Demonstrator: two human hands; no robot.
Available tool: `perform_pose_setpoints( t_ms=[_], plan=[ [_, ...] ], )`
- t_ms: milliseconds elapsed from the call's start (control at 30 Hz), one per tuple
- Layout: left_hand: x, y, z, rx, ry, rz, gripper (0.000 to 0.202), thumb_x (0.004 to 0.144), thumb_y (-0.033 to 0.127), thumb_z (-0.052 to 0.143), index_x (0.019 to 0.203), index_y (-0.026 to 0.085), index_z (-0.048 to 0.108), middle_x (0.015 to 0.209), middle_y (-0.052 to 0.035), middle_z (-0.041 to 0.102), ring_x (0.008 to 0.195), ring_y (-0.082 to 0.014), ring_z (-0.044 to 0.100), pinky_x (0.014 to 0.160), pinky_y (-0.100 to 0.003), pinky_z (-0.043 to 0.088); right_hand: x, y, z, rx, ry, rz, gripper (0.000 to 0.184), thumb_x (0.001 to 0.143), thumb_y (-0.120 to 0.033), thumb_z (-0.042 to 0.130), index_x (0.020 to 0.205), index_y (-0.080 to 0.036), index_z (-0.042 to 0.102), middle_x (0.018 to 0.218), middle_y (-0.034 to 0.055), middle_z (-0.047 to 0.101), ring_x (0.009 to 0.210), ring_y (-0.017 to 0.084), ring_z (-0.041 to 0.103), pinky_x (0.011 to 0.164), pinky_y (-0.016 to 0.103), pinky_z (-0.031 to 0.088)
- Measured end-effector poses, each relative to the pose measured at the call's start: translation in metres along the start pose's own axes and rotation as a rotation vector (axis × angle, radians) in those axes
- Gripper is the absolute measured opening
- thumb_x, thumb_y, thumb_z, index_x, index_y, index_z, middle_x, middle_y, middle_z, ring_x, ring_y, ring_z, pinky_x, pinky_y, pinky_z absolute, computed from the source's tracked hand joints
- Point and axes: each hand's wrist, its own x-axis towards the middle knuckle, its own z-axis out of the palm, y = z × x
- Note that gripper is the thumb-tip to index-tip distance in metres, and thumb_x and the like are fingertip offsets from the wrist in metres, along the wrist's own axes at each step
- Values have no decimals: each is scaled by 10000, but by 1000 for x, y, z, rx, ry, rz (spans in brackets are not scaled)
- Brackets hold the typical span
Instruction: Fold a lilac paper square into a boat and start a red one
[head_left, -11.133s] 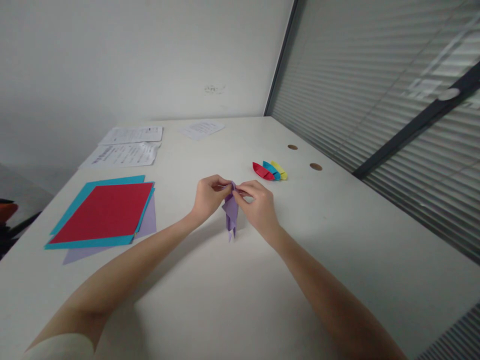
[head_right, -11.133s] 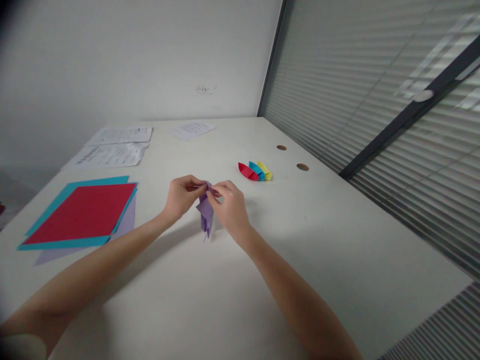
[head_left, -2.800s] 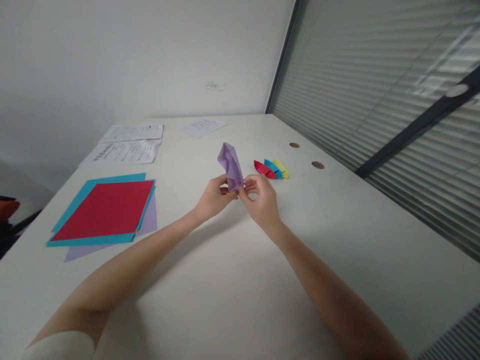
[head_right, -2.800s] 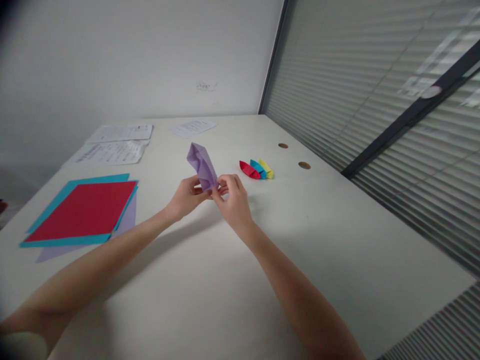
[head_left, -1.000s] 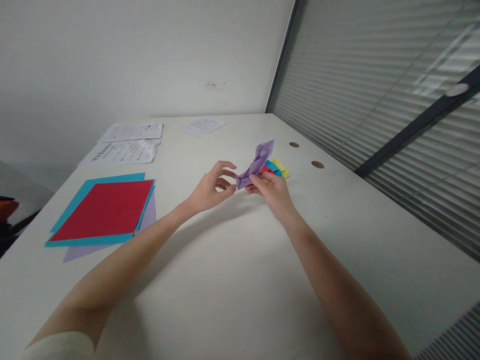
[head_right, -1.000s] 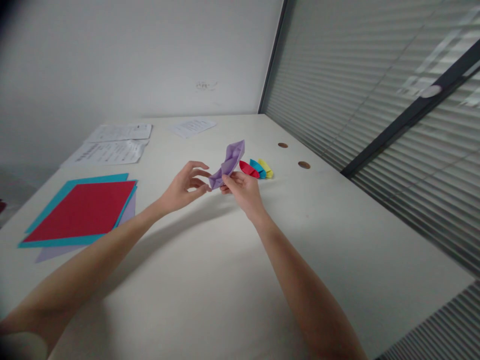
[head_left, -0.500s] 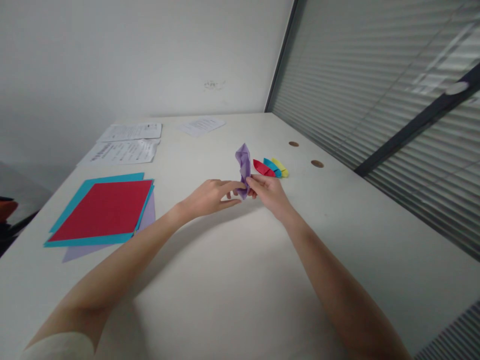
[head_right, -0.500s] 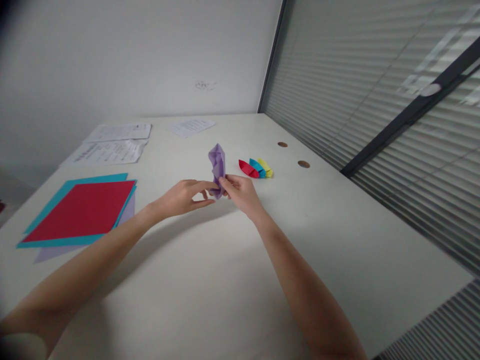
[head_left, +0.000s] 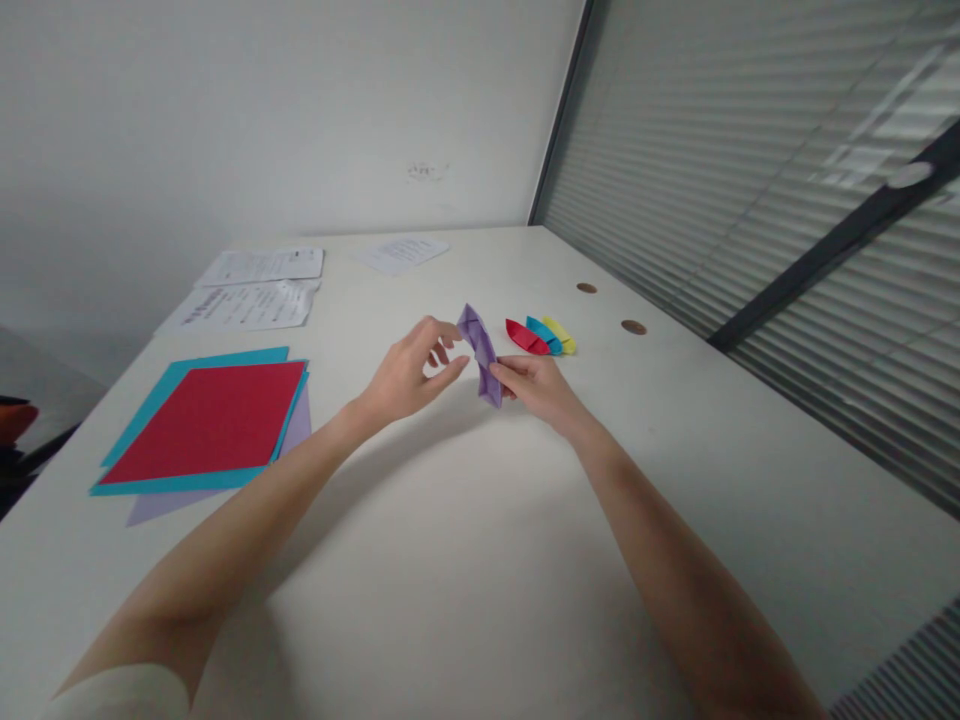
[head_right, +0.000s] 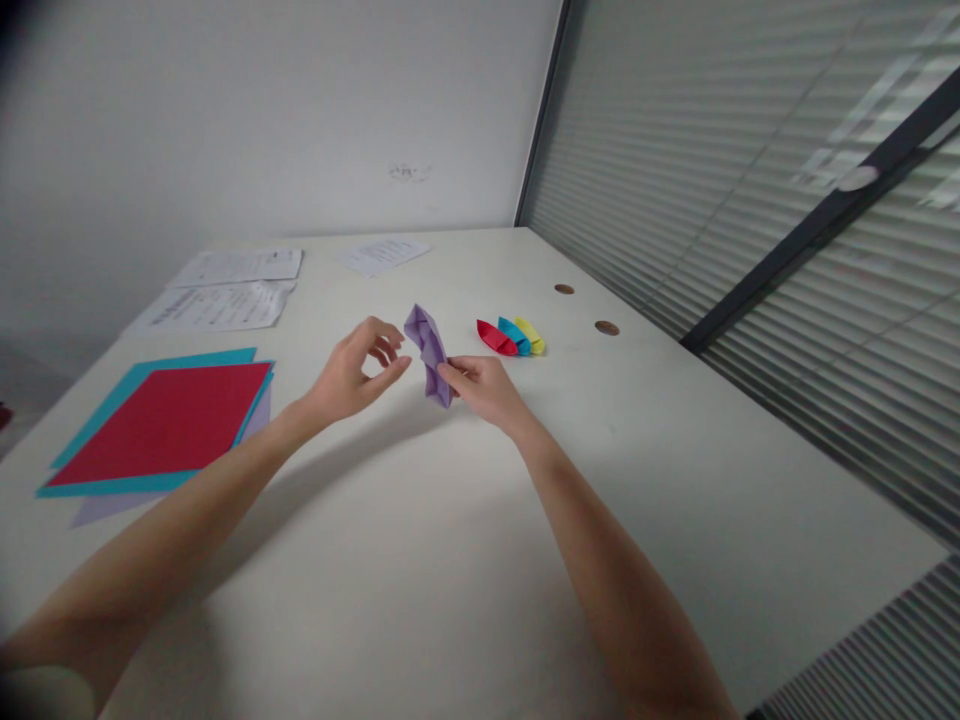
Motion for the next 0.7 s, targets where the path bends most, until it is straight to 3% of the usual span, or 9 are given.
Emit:
perform_pose_setpoints(
  t_ms=[67, 133, 233, 333, 500, 600, 700],
  plan=[
    [3, -5, -4, -47, 18, 5, 230, 879, 345, 600, 1042, 182, 585, 1148, -100, 558, 1030, -177, 609, 783, -280, 556, -1, 3, -2, -24, -85, 10, 407, 792, -533, 652, 899, -151, 743, 770, 46, 710, 670, 148, 624, 663, 283, 506],
    [6, -9, -8, -126, -67, -7, 186, 874, 317, 599, 998, 179, 605, 1191, -112, 539, 1122, -198, 575, 835, -301, 564, -2, 3, -3, -50, -154, 5, 407, 808, -516, 641, 944, -146, 741, 801, 47, 715, 692, 149, 624, 679, 281, 499],
    [7, -12, -14, -224, -236, -6, 179, 851, 276, 622, 1002, 180, 618, 1177, -102, 553, 1052, -179, 604, 857, -313, 568, -4, 1, -4, -127, -233, -29, 390, 829, -498, 615, 882, -132, 738, 736, 22, 682, 654, 130, 585, 640, 253, 458],
    [3, -15, -19, -200, -333, 7, 255, 783, 279, 703, 1016, 195, 645, 1173, -86, 531, 996, -175, 613, 856, -328, 567, -4, 1, -5, -217, -280, -52, 382, 862, -467, 567, 819, -128, 737, 671, 4, 641, 608, 116, 542, 584, 237, 414],
    [-13, -27, -11, -107, -370, -13, 190, 831, 305, 669, 989, 201, 678, 1041, -59, 539, 845, -138, 614, 819, -324, 553, -6, 12, -4, -255, -359, -8, 413, 830, -382, 624, 1171, -159, 690, 791, 19, 694, 646, 121, 577, 599, 238, 451],
    [-24, -33, -2, -108, -371, -43, 188, 855, 326, 646, 979, 192, 692, 1016, -56, 535, 806, -127, 609, 796, -307, 545, -9, 19, -1, -352, -355, -16, 390, 792, -373, 676, 1115, -159, 718, 740, 18, 685, 611, 117, 557, 580, 236, 439],
    [-33, -37, 4, -98, -421, -53, 216, 871, 336, 621, 1015, 197, 702, 1023, -61, 535, 831, -138, 609, 814, -308, 536, -10, 27, 0, -451, -331, -42, 301, 840, -367, 622, 1036, -174, 745, 751, 27, 684, 616, 121, 558, 582, 239, 416]
  ],
)
